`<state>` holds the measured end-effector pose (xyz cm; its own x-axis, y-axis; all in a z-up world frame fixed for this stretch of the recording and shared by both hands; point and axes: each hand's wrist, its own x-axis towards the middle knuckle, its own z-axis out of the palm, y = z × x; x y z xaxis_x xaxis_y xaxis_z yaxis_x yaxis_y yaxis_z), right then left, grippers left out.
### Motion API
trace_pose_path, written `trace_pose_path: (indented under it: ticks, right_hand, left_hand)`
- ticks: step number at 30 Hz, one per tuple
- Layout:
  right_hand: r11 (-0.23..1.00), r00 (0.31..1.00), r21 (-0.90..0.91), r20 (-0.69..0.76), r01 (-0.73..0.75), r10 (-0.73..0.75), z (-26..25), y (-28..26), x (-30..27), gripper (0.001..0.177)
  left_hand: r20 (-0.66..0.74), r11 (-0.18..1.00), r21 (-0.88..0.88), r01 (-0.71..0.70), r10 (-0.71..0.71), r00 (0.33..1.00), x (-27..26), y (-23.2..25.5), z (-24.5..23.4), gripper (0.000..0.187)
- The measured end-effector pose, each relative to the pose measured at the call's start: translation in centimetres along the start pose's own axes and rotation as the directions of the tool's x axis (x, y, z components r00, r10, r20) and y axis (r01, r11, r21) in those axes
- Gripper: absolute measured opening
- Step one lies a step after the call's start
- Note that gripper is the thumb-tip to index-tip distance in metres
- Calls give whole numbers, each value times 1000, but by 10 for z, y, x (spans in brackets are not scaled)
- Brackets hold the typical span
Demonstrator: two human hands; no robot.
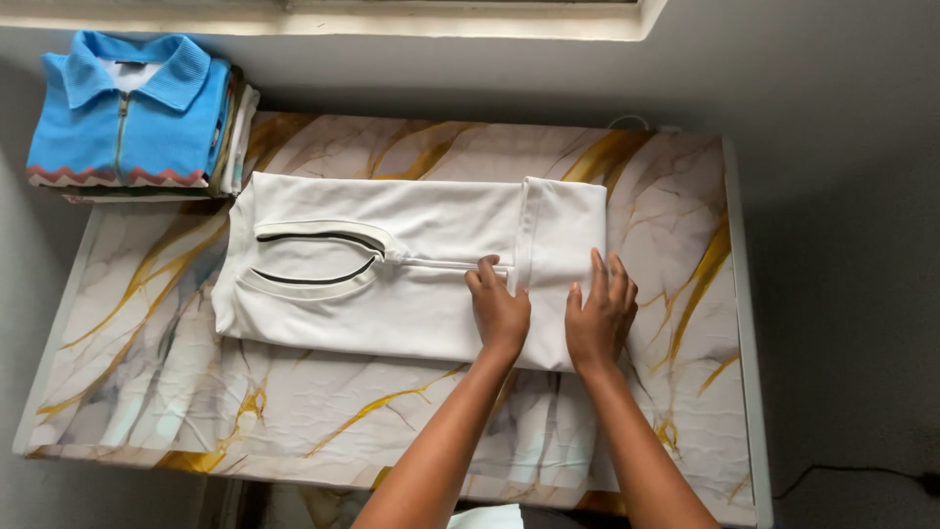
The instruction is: Folding a white t-shirt on a table next to a stack of laundry.
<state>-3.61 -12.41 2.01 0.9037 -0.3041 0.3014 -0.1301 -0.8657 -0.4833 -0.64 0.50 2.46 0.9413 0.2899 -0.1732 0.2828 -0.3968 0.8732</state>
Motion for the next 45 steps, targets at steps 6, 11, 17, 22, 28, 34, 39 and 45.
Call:
trace_pose_path:
  ticks: [6,11,17,22,28,34,39,45]
  right_hand:
    - [995,994,7,43,102,-102,16,4,5,59]
    - [996,994,17,68,82,-83,19,5,6,53]
    - [998,995,1,79,55,-55,18,7,11,51]
    - [997,996,48,77,52,-55,12,2,16,50]
    - [970,975,-94,37,223,-221,16,1,13,55]
    - [993,996,79,29,-89,87,8,12,18,53]
    - [907,887,79,261,-414,382,-1,21,40,50]
    - [691,761,368,491,-622,423,4,30,48,53]
  left_hand:
    - [-16,996,68,-63,64,998,-10,9,-5,57]
    - [-77,973,168,-161,176,981,24,3,10,43]
    - [-59,973,227,-27,41,997,53,-5,26,25]
    - [-79,983,184,-24,39,996,55,-9,22,19]
    - [-52,931,333,-148,175,983,26,20,3,32]
    - [215,569,531,-628,627,749,2,-16,7,59]
    - [314,536,522,-664,603,734,4,-30,7,84]
    - [326,574,504,-645,565,758,-5,1,-13,70]
